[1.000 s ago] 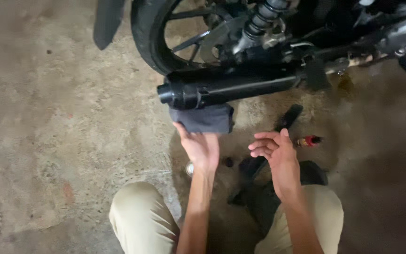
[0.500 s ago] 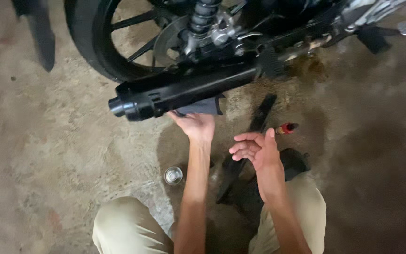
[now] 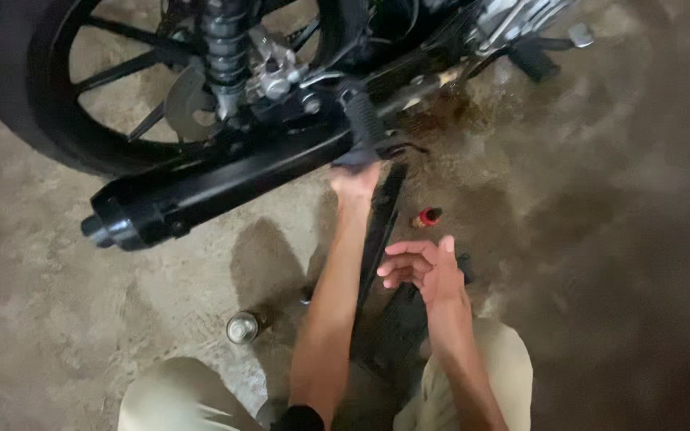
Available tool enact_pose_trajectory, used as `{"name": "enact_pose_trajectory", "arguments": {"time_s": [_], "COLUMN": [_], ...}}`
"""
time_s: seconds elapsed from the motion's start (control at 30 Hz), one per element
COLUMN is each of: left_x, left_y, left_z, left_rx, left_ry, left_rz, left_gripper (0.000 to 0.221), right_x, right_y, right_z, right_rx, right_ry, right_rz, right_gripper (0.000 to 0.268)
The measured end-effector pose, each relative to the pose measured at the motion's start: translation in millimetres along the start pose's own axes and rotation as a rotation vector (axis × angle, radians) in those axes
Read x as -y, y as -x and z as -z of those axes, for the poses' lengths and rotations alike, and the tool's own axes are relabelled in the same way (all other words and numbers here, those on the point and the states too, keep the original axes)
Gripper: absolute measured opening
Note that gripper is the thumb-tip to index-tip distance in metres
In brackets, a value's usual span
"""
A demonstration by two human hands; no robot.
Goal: The person sits on the floor and cleans a motorcycle exhaust pipe and two black plastic parts using a grey cloth and a red spray bottle. The person wipes the exhaust pipe, sprays the cloth with liquid, and then wipes the plastic parts thoroughly.
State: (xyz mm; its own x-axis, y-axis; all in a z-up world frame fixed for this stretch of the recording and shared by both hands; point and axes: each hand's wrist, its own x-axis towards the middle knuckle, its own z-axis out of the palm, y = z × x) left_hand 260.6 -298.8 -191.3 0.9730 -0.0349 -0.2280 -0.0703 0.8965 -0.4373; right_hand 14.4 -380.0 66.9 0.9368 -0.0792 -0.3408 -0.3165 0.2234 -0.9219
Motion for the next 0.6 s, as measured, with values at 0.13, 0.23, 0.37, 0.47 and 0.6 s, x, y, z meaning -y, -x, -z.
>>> {"name": "enact_pose_trajectory", "arguments": {"time_s": [0.13, 0.23, 0.37, 0.47, 0.6], "left_x": [-21.2, -41.7, -52.8, -53.9, -46.9], "left_y": [41.3, 99.5, 149.3, 117.5, 44.8], "left_z": [-30.3, -65.2, -81.2, -70.3, -46.6], "left_rx": [-0.253, -0.177, -0.161, -0.027, -0.177], "left_ry": [-0.097, -0.321, -0.344, -0.316, -0.346], "left_rz": [0.007, -0.124, -0.216, -0.12, -0.102], "left_gripper": [0.054, 0.055, 0.054, 0.044, 0.044], "right_x": [-3.6, -9.3, -15.6, -15.2, -12.8], "right_y": [-5.8, -18.7, -25.6, -21.4, -17.9], "right_z": [11.9, 14.7, 17.1, 14.9, 17.2], "right_rx": [-0.027, 0.017, 0.04, 0.068, 0.067], "right_ry": [-0.017, -0.063, -0.05, -0.038, 0.008], "right_rz": [0.005, -0.048, -0.107, -0.065, -0.011], "right_gripper": [0.082, 0.083, 0.085, 0.086, 0.087]}}
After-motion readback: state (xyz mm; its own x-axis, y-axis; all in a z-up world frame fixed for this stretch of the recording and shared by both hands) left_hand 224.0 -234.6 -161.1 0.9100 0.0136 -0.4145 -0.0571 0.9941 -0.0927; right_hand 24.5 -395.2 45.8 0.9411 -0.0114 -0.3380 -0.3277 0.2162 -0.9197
